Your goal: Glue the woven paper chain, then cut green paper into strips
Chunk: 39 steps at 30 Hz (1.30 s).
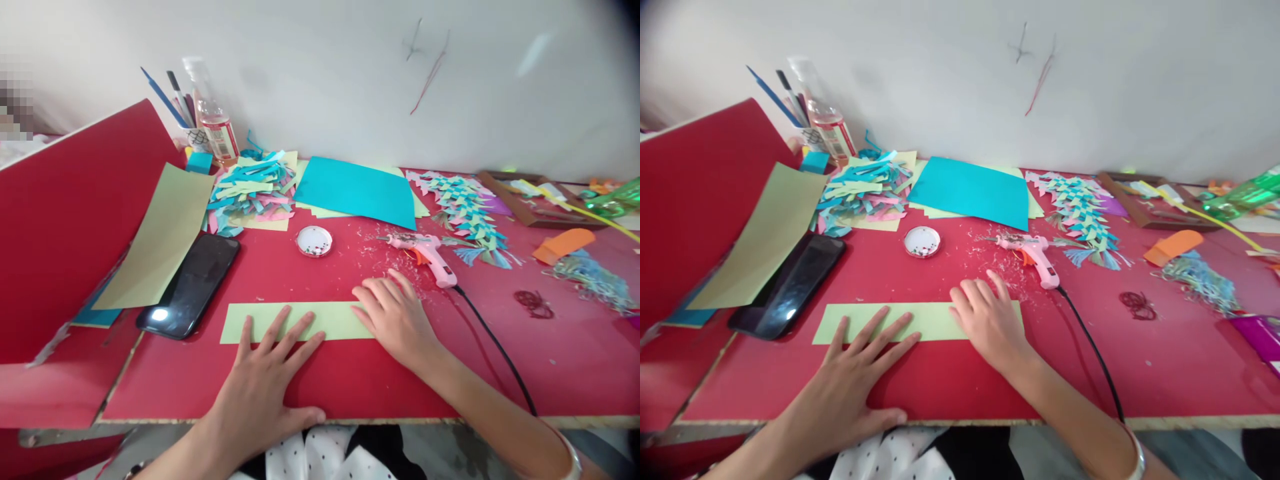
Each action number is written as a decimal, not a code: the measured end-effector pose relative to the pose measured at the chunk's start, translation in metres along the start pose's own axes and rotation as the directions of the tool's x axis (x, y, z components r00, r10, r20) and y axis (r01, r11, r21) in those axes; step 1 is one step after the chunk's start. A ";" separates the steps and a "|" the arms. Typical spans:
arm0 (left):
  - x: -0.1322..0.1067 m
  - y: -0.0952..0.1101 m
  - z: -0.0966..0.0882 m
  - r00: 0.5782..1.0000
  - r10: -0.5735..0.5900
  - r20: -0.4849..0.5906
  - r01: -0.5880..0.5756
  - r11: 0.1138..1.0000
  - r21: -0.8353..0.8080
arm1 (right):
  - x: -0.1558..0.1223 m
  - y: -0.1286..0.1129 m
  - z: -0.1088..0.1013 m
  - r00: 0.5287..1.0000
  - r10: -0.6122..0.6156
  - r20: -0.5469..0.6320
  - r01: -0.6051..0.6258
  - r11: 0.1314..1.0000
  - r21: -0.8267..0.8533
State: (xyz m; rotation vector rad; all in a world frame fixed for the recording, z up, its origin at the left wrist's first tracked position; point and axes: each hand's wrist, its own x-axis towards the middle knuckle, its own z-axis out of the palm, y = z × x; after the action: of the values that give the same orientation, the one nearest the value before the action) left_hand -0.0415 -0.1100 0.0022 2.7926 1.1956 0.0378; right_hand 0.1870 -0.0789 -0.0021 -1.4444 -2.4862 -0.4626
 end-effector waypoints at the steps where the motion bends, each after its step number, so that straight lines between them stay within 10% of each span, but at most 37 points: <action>1: 0.000 0.000 0.000 1.000 -0.002 0.006 0.002 1.000 0.002 | -0.003 -0.006 -0.006 0.998 -0.061 -0.021 0.062 0.998 0.014; 5: 0.001 0.001 0.002 1.000 -0.003 0.028 0.003 1.000 0.009 | -0.020 -0.027 -0.021 0.961 -0.253 0.111 0.230 0.956 0.185; 18: 0.002 0.002 0.004 0.998 -0.047 -0.036 0.047 0.999 0.003 | -0.068 0.005 -0.018 0.940 0.003 0.341 -0.082 0.973 0.217; 31: 0.005 0.001 0.000 0.996 -0.015 -0.092 0.019 0.999 0.047 | -0.121 0.032 -0.025 0.935 0.286 0.210 -0.314 0.942 0.117; 39: 0.021 -0.007 -0.009 0.998 -0.029 -0.064 0.036 0.992 0.119 | -0.064 0.023 -0.031 0.939 0.338 0.059 -0.339 0.889 0.308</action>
State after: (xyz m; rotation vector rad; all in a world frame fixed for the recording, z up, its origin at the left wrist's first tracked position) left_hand -0.0322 -0.0890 0.0101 2.8941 1.2993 0.0519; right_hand 0.2394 -0.1307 0.0078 -1.6873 -2.1178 0.0065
